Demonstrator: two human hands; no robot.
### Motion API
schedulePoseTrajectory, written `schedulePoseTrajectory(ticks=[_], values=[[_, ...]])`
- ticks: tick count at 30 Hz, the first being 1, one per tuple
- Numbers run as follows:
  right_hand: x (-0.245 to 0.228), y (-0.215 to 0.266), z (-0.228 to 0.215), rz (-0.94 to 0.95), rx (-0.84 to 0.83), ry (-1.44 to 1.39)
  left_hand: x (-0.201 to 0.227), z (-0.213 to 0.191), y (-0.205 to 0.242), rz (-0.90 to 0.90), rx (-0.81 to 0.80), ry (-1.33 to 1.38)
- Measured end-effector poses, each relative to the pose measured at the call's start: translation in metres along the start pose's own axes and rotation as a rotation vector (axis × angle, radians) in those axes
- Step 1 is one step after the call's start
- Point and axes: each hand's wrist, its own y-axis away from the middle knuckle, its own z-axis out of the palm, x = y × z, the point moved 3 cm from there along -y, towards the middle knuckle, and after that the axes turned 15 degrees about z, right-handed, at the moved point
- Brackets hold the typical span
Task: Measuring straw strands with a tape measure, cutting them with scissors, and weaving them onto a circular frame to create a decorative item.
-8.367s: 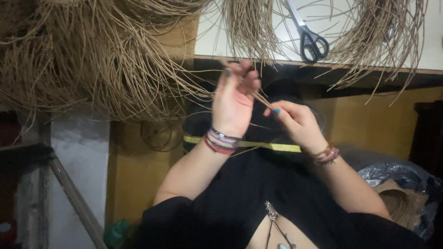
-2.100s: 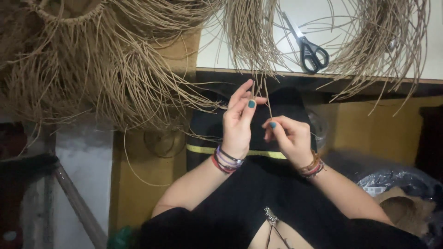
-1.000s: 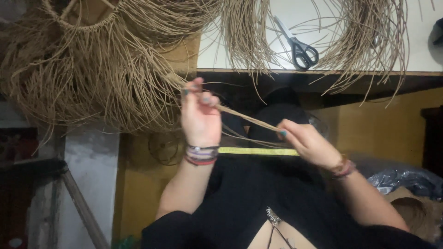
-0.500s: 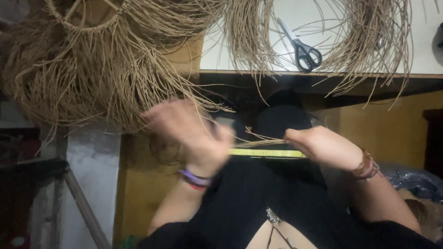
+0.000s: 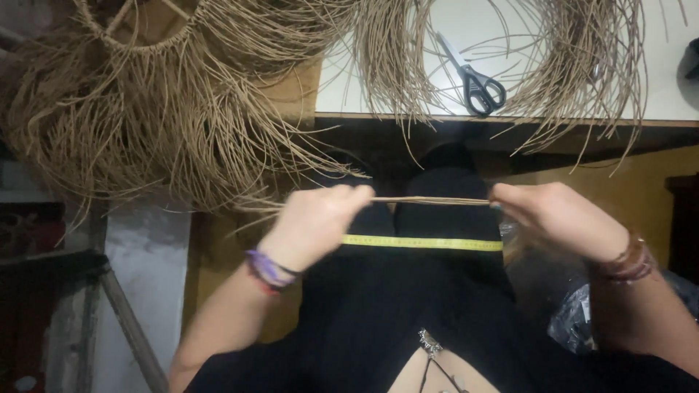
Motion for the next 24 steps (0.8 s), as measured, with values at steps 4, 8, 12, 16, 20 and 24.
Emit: schedulePoseTrajectory(ticks=[4, 8, 12, 16, 20, 24], values=[[0.026, 0.017, -0.001, 0.1, 0.003, 0.004, -0.028, -0.008, 0.05, -0.051, 0.091, 0.004], [0.032, 0.017, 0.006, 0.213, -0.102, -0.001, -0.045, 0.003, 0.083, -0.253, -0.077, -0.03], [-0.009, -0.008, 0.005, 0.35, -0.286, 0.127, -0.05, 0.033, 0.079, -0.267, -0.215, 0.059], [-0.056, -0.033, 0.015, 0.087, -0.15, 0.233, 0.013, 0.011, -0.019, -0.133, 0.094, 0.225], [-0.078, -0.048, 0.006, -0.023, -0.064, 0.179, 0.054, 0.043, -0.066, 0.02, 0.16, 0.422], [-0.051, -0.054, 0.001, 0.055, -0.139, -0.031, 0.046, 0.054, -0.07, 0.002, 0.132, 0.17]])
